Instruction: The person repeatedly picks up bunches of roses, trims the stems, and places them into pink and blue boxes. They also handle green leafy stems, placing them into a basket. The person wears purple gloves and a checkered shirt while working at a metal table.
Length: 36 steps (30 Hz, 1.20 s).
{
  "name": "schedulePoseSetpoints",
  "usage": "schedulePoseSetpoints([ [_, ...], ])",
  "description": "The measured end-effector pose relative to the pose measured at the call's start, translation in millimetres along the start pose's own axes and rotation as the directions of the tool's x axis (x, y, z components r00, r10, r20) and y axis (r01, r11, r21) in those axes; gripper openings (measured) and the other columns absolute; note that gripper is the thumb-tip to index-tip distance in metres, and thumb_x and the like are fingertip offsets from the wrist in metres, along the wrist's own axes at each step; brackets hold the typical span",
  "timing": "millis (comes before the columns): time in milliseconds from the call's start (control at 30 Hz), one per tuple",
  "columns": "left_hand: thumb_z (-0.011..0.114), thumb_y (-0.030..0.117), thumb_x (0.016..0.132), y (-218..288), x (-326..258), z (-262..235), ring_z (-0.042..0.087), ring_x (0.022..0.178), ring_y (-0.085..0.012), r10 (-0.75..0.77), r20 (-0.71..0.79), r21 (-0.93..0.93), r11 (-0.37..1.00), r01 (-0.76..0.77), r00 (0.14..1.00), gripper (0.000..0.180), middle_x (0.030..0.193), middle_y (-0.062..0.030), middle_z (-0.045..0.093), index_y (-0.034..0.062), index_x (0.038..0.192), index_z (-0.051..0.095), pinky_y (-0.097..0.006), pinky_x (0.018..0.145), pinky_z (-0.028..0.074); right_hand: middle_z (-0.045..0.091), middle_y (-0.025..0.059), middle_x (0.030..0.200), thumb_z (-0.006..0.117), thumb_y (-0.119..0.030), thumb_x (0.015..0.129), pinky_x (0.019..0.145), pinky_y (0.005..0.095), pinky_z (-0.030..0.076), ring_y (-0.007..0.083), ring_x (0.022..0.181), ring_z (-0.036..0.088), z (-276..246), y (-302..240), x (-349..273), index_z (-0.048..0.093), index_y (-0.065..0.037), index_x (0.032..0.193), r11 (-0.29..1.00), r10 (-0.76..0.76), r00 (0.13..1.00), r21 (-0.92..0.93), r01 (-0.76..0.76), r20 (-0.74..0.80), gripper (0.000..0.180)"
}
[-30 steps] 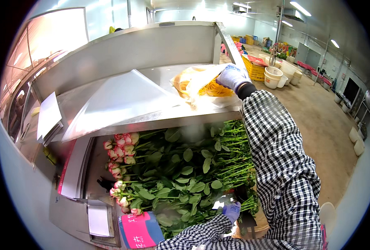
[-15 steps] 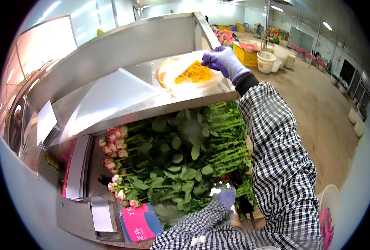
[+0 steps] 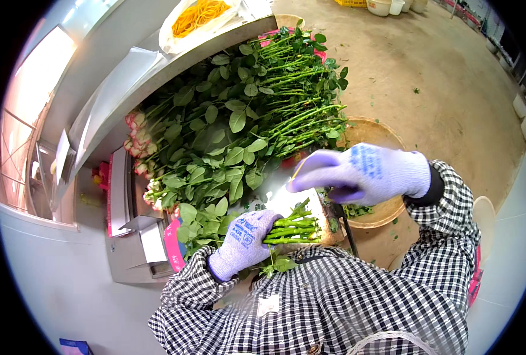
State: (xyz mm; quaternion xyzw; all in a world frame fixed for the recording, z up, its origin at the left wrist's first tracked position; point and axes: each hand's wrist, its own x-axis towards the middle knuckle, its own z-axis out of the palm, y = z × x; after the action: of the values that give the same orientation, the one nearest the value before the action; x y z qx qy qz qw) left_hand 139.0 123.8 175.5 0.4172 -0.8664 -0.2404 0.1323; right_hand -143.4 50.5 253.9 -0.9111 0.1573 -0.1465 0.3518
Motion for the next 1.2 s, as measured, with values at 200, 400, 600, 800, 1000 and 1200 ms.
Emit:
schedulePoseSetpoints([
  [200, 0.075, 0.016, 0.071, 5.9, 6.1, -9.3, 0.064, 0.087, -0.0342, 0.021, -0.093, 0.028, 0.999, -0.018, 0.995, 0.037, 0.093, -0.0138, 0.064, 0.0059, 0.103, 0.059, -0.04, 0.077, 0.051, 0.065, 0.0094, 0.098, 0.061, -0.01, 0.086, 0.076, 0.0365, 0.054, 0.0246, 0.084, 0.066, 110.4, 116.8, -6.0, 0.047, -0.014, 0.135, 0.977, -0.108, 0.899, -0.212, 0.017, -0.425, 0.051],
  [400, 0.076, 0.019, 0.074, -29.4, 7.8, 37.6, 0.062, 0.093, -0.0341, -0.117, -0.08, 0.135, 0.983, 0.127, 0.99, 0.046, 0.1, -0.0152, 0.064, 0.0042, 0.111, 0.054, -0.041, 0.082, 0.05, 0.065, 0.0087, 0.083, 0.06, -0.019, 0.089, 0.072, 0.0356, 0.054, 0.0216, 0.079, 0.066, 77.5, -6.8, 39.5, 0.055, -0.01, 0.123, 0.99, -0.012, 0.977, -0.132, 0.041, 0.211, 0.035],
  [600, 0.078, 0.017, 0.07, -18.4, 26.8, 3.6, 0.063, 0.09, -0.0321, -0.059, -0.137, 0.141, 0.987, 0.078, 0.989, 0.047, 0.096, -0.0136, 0.063, 0.0062, 0.108, 0.054, -0.04, 0.078, 0.051, 0.066, 0.0112, 0.087, 0.061, -0.022, 0.089, 0.072, 0.035, 0.053, 0.0227, 0.081, 0.065, 129.2, 49.9, 6.8, 0.06, -0.008, 0.109, 0.871, 0.451, 0.893, -0.217, -0.44, 0.001, 0.025],
  [800, 0.073, 0.016, 0.073, -14.7, 16.3, 44.0, 0.061, 0.092, -0.0322, -0.022, 0.078, 0.201, 0.98, 0.006, 0.997, 0.04, 0.099, -0.0131, 0.062, 0.0088, 0.108, 0.055, -0.041, 0.08, 0.049, 0.066, 0.0138, 0.091, 0.062, -0.026, 0.089, 0.072, 0.0345, 0.052, 0.0238, 0.083, 0.065, 14.4, 49.8, 51.0, 0.065, -0.005, 0.095, 0.946, 0.271, 0.952, -0.225, -0.235, 0.146, 0.021],
  [1000, 0.077, 0.019, 0.072, -25.9, 18.3, 27.2, 0.062, 0.095, -0.0339, -0.023, 0.014, 0.135, 0.991, 0.02, 1.0, 0.045, 0.1, -0.0143, 0.063, 0.0055, 0.11, 0.056, -0.042, 0.08, 0.05, 0.051, 0.0095, 0.068, 0.061, -0.021, 0.088, 0.061, 0.0386, 0.044, 0.0296, 0.067, 0.055, 63.5, 61.4, -18.9, 0.055, -0.007, 0.076, 0.991, 0.07, 0.957, -0.086, -0.098, -0.281, 0.019],
  [1200, 0.077, 0.022, 0.073, 1.5, 55.4, 39.9, 0.063, 0.091, -0.0355, 0.073, -0.016, 0.086, 0.994, -0.071, 0.997, 0.045, 0.096, -0.0145, 0.064, 0.0068, 0.109, 0.056, -0.042, 0.076, 0.051, 0.065, 0.0084, 0.087, 0.06, -0.016, 0.092, 0.077, 0.0342, 0.05, 0.0238, 0.083, 0.064, 153.4, 115.8, -27.3, 0.063, -0.005, 0.096, 0.919, 0.206, 0.81, 0.393, 0.032, -0.549, 0.012],
])
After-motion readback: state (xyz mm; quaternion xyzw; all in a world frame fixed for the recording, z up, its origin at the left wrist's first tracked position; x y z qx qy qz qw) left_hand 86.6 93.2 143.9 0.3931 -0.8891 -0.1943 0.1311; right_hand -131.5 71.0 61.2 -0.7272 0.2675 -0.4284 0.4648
